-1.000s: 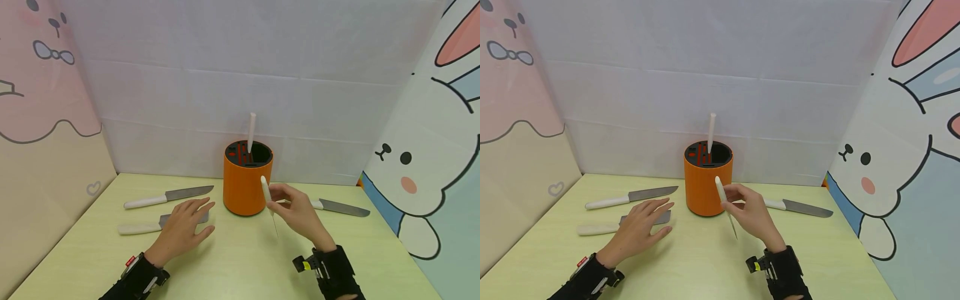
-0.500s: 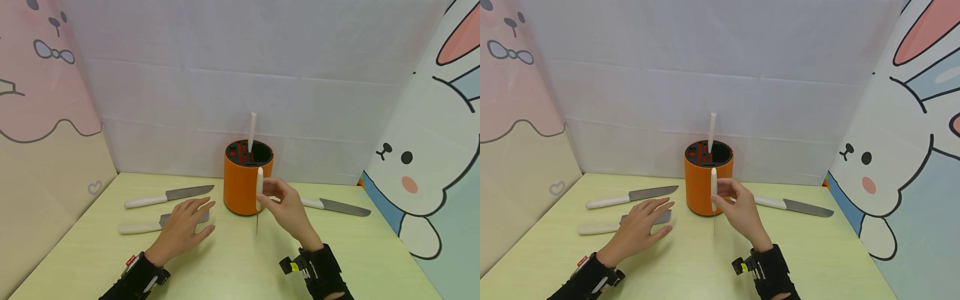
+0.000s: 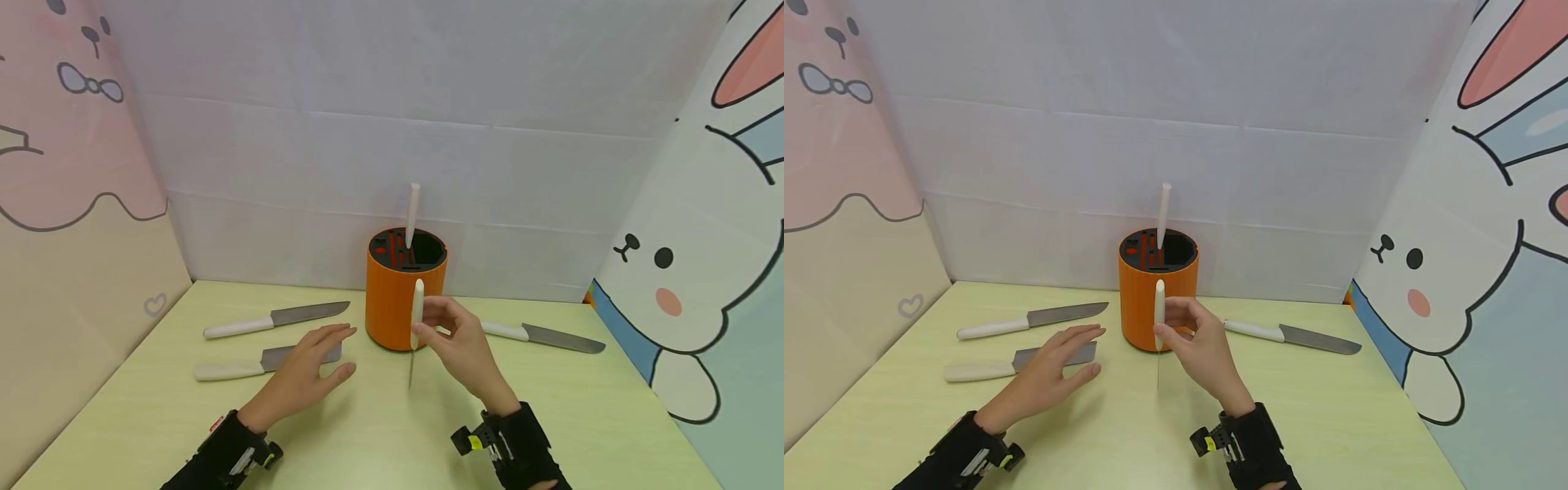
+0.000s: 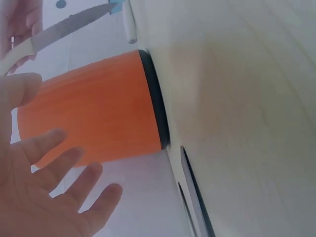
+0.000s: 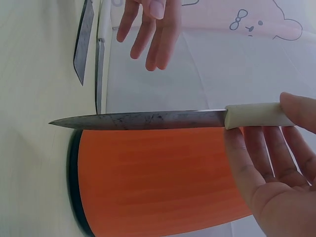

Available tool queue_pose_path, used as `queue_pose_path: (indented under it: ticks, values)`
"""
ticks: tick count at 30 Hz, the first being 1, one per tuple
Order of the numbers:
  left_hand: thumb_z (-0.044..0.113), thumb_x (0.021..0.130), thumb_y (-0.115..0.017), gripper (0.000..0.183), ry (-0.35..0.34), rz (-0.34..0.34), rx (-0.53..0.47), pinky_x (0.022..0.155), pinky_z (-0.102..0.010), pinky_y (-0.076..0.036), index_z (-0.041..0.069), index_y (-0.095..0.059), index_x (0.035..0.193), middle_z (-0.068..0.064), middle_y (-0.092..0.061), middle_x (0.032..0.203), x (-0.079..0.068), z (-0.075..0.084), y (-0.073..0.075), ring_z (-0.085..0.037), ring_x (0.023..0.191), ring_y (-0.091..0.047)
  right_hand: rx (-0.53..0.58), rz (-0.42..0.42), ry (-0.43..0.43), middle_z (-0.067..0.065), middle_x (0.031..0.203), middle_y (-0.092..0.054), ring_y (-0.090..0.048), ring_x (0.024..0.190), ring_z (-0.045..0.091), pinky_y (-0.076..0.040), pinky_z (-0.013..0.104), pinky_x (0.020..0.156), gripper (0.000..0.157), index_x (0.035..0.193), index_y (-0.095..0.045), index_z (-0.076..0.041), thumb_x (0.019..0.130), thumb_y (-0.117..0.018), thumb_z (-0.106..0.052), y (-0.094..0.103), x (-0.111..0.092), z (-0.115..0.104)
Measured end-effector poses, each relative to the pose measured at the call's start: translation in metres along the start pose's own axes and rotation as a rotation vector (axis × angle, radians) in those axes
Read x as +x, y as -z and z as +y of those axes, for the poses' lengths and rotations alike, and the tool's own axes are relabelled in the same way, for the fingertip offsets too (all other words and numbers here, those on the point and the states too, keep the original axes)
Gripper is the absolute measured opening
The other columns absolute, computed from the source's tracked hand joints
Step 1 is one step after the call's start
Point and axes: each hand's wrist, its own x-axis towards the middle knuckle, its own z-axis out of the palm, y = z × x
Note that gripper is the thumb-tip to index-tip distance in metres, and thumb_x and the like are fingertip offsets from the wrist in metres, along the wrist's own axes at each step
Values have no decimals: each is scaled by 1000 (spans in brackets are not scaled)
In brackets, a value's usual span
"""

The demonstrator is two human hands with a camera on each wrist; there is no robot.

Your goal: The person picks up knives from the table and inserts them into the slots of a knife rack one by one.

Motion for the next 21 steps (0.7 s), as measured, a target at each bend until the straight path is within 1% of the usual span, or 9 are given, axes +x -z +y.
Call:
queue_pose_path:
  ticks: [3, 6, 8, 10, 13, 16, 18, 20, 21]
  values:
    - [48, 95, -55, 54, 70, -36, -147, 95, -49, -44, 25, -42, 142, 2, -42, 142, 0, 3, 1, -18, 126, -41, 0, 1, -6, 12, 106, -61, -59, 96, 28, -55, 32, 79, 31, 119, -57, -7, 90, -66, -5, -1, 0, -1]
    - [44, 95, -57, 51, 149, -48, -331, 96, -45, -45, 30, -42, 142, 5, -43, 140, 1, 7, 2, -15, 123, -45, 3, 1, -5, 12, 106, -61, -59, 96, 28, -55, 32, 79, 31, 120, -57, -6, 90, -66, -4, -2, 1, -1]
    - [40, 96, -58, 49, 182, -41, -434, 96, -43, -45, 30, -43, 141, 6, -45, 139, 3, 12, 3, -15, 122, -46, 2, 0, -5, 12, 107, -61, -59, 96, 27, -55, 32, 79, 31, 120, -57, -6, 90, -66, -5, -2, 1, -1]
    - [35, 96, -59, 47, 202, -32, -495, 96, -43, -46, 28, -44, 140, 4, -46, 139, 5, 20, 6, -17, 121, -47, 3, -3, -5, 12, 107, -61, -60, 96, 26, -55, 32, 79, 31, 120, -57, -6, 90, -66, -5, -3, 2, -1]
    - [29, 97, -59, 45, 210, -24, -537, 94, -41, -47, 23, -45, 139, 1, -47, 138, 10, 36, 13, -22, 120, -49, 4, -5, -8, 11, 107, -61, -60, 96, 26, -55, 32, 79, 31, 120, -57, -7, 90, -66, -5, -3, 2, -1]
    - [26, 96, -60, 45, 211, -23, -558, 94, -40, -47, 20, -46, 139, 1, -47, 138, 15, 49, 17, -22, 119, -49, 3, -1, -13, 11, 107, -61, -60, 96, 26, -55, 32, 80, 31, 120, -57, -7, 90, -66, -6, -2, 1, -1]
    - [28, 96, -60, 45, 198, -23, -557, 93, -38, -48, 21, -46, 139, 2, -47, 137, 21, 51, 16, -22, 118, -50, 2, 7, -18, 11, 107, -61, -60, 96, 26, -55, 32, 80, 31, 120, -57, -8, 90, -66, -6, -2, 1, -2]
    - [31, 96, -60, 46, 179, -19, -549, 91, -36, -49, 22, -46, 139, 3, -48, 135, 27, 49, 12, -19, 117, -50, 3, 13, -22, 11, 106, -61, -60, 96, 26, -55, 32, 80, 31, 120, -57, -8, 90, -66, -6, -2, 0, -2]
    - [33, 96, -60, 47, 169, -16, -543, 90, -36, -49, 22, -46, 140, 3, -49, 135, 31, 48, 10, -19, 116, -50, 0, 16, -22, 11, 106, -61, -60, 96, 26, -55, 32, 80, 31, 120, -57, -8, 90, -67, -7, -1, 0, -2]
